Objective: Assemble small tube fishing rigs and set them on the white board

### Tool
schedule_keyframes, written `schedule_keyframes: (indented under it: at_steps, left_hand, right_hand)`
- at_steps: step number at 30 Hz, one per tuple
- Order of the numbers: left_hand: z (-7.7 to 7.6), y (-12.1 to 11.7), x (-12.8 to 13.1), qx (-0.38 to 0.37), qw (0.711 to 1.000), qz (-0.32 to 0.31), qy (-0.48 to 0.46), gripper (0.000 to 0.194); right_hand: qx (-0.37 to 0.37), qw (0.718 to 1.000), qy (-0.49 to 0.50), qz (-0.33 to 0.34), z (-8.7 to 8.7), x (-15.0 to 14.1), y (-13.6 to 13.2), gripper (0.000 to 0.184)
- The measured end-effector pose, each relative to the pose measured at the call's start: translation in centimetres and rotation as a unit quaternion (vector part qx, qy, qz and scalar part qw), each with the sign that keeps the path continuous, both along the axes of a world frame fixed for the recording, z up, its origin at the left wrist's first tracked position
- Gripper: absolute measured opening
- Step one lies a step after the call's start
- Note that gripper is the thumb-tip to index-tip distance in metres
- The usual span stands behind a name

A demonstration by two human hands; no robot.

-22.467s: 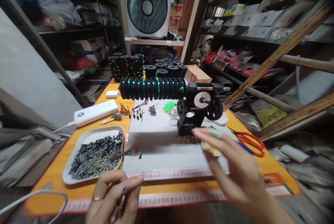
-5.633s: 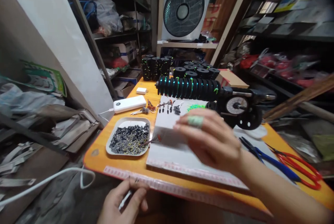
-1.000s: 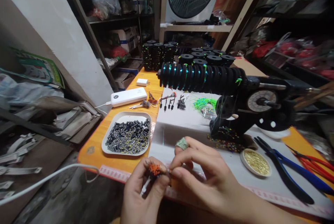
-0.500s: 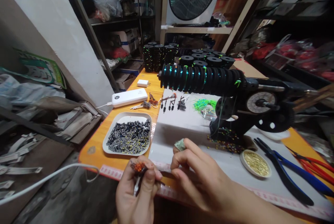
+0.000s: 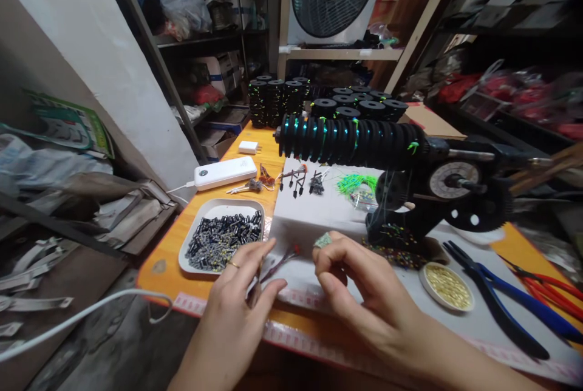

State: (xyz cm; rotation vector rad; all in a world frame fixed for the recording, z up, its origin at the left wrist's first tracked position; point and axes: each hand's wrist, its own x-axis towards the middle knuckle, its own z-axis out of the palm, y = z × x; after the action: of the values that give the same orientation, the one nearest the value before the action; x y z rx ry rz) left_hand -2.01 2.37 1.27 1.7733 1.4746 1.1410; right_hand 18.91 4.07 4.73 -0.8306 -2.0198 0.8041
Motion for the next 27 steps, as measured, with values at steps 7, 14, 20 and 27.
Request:
schedule_keyframes:
  at_steps: [7,14,20,27]
  left_hand:
    - [0.5,-1.6,2.2,-0.041,0.94,0.066,-0.334,0.013]
    - [0.7,-2.9,5.5,-0.182,0.816,-0.036,-0.548,0.029]
    - [0.3,-3.4,6.1,-0.197,0.818,-0.003,-0.54,0.036]
    - [0.4,-3.6,6.4,-0.14,0.826,0.054,-0.543,0.033]
  right_hand:
    - [0.008,1.0,0.029,0.0,0.3,-0.1,0.2,0.014]
    - [0.038,0.995,0.066,-0.064,-0.2,-0.2,-0.4,0.01]
    - [-0.006,0.993,0.111,-0.032,-0.2,-0.5,-0.3,0.01]
    - [0.05,0.997,0.056,-0.02,-0.2,-0.6,-0.3,0.011]
